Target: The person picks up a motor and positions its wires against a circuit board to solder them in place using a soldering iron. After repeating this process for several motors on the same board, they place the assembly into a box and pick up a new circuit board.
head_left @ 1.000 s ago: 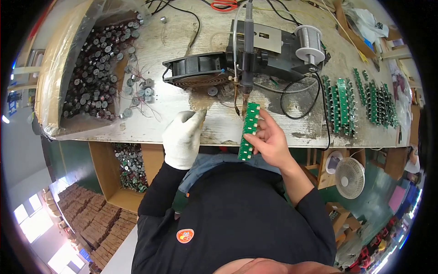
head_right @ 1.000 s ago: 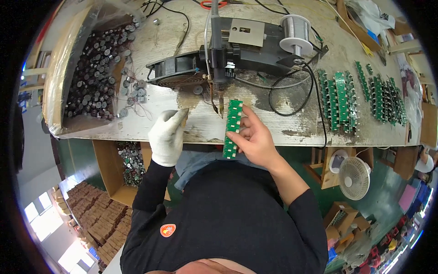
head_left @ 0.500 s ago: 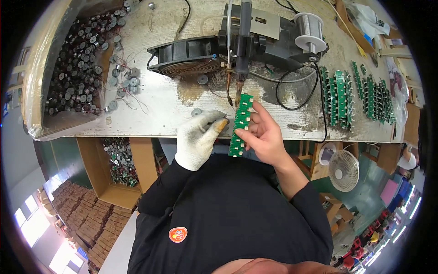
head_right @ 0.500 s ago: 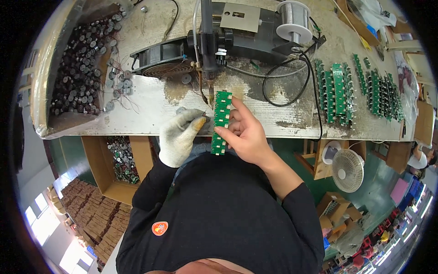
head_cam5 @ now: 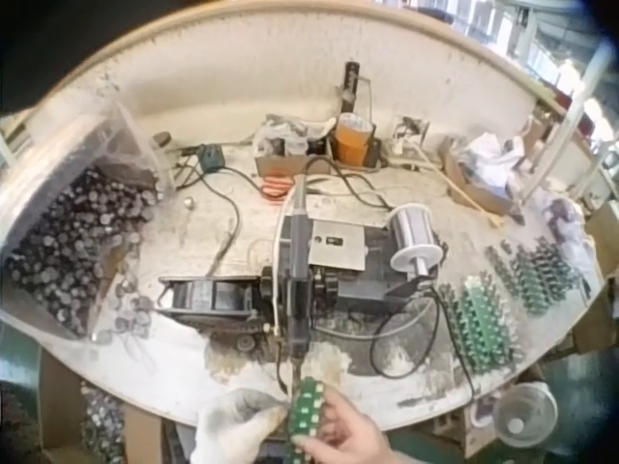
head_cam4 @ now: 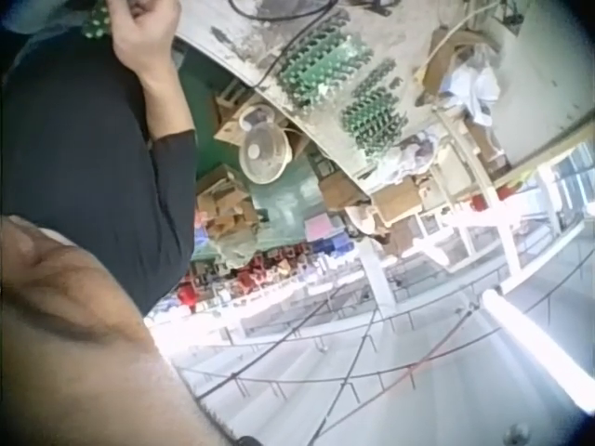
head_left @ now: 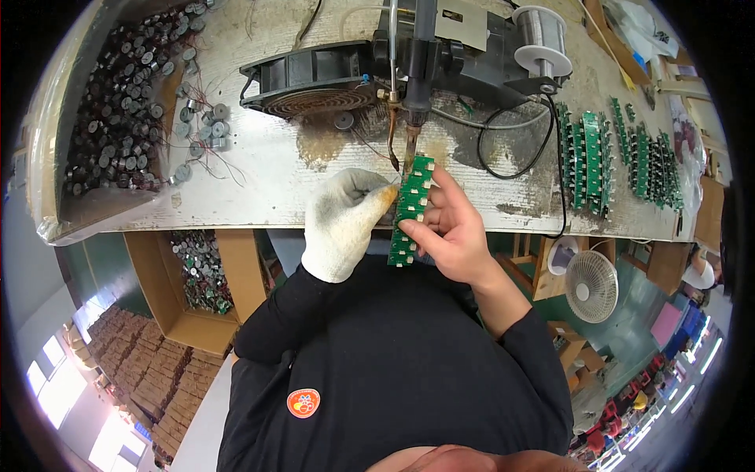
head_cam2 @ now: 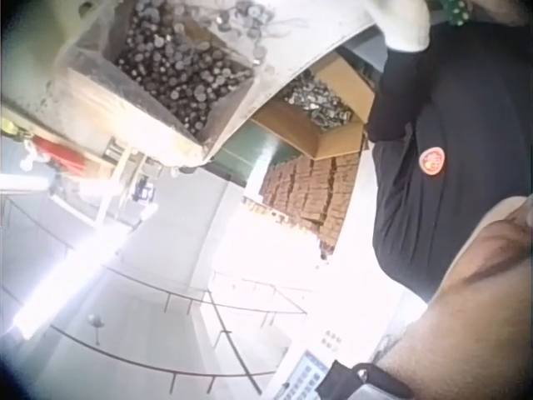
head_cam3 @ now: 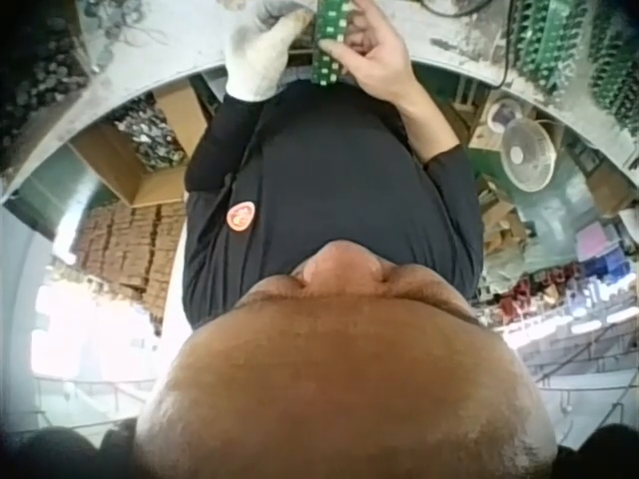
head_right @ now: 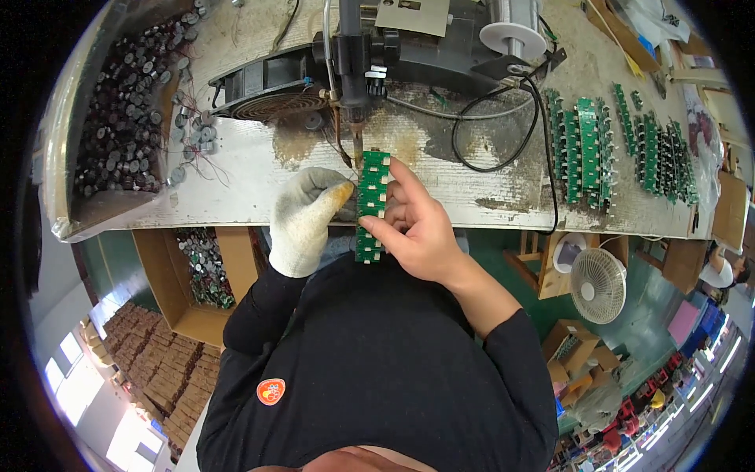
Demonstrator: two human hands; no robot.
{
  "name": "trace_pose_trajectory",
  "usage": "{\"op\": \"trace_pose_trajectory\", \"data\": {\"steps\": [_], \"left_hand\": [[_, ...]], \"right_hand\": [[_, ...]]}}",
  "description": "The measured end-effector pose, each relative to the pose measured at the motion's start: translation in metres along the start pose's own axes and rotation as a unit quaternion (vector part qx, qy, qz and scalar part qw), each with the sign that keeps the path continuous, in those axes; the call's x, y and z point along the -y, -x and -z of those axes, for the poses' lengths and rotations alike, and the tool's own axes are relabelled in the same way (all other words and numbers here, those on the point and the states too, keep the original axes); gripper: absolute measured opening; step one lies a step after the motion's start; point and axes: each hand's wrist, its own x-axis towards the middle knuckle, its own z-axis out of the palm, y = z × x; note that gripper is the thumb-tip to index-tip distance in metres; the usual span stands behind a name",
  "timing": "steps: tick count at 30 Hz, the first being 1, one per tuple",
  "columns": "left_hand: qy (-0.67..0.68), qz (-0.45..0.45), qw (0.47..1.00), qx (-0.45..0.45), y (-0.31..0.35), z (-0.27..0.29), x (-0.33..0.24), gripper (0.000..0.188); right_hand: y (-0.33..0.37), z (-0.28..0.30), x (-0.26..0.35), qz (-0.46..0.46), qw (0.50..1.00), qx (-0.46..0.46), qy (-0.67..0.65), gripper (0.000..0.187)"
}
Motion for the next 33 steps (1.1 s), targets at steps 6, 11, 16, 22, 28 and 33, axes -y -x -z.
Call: {"op": "trace_pose_trajectory", "data": {"steps": [6, 11, 16, 22, 28, 33], "left_hand": [[-0.038, -0.019, 0.999, -0.013, -0.003, -0.001, 0.001, 0.017], [-0.013, -0.022, 0.999, -0.021, -0.005, -0.003, 0.003, 0.016], [-0.014, -0.038, 0.999, -0.017, -0.002, -0.002, 0.003, 0.017], [-0.029, -0.020, 0.999, -0.014, -0.003, 0.000, 0.007, 0.019], [-0.002, -0.017, 1.000, -0.007, -0.001, -0.003, 0.005, 0.019], [0.003, -0.016, 1.000, -0.008, -0.004, 0.000, 0.009, 0.019]], "right_hand": [[-0.002, -0.001, 0.002, 0.014, 1.000, -0.006, -0.015, 0.073], [-0.004, -0.003, 0.009, 0.003, 1.000, -0.013, -0.026, 0.073], [-0.001, -0.001, 0.006, 0.016, 1.000, -0.012, -0.015, 0.073], [0.000, -0.002, 0.000, 0.014, 1.000, -0.018, 0.012, 0.072], [0.000, 0.001, 0.000, 0.011, 1.000, -0.013, 0.013, 0.073], [-0.003, -0.003, 0.007, 0.006, 1.000, -0.014, -0.021, 0.074]]}}
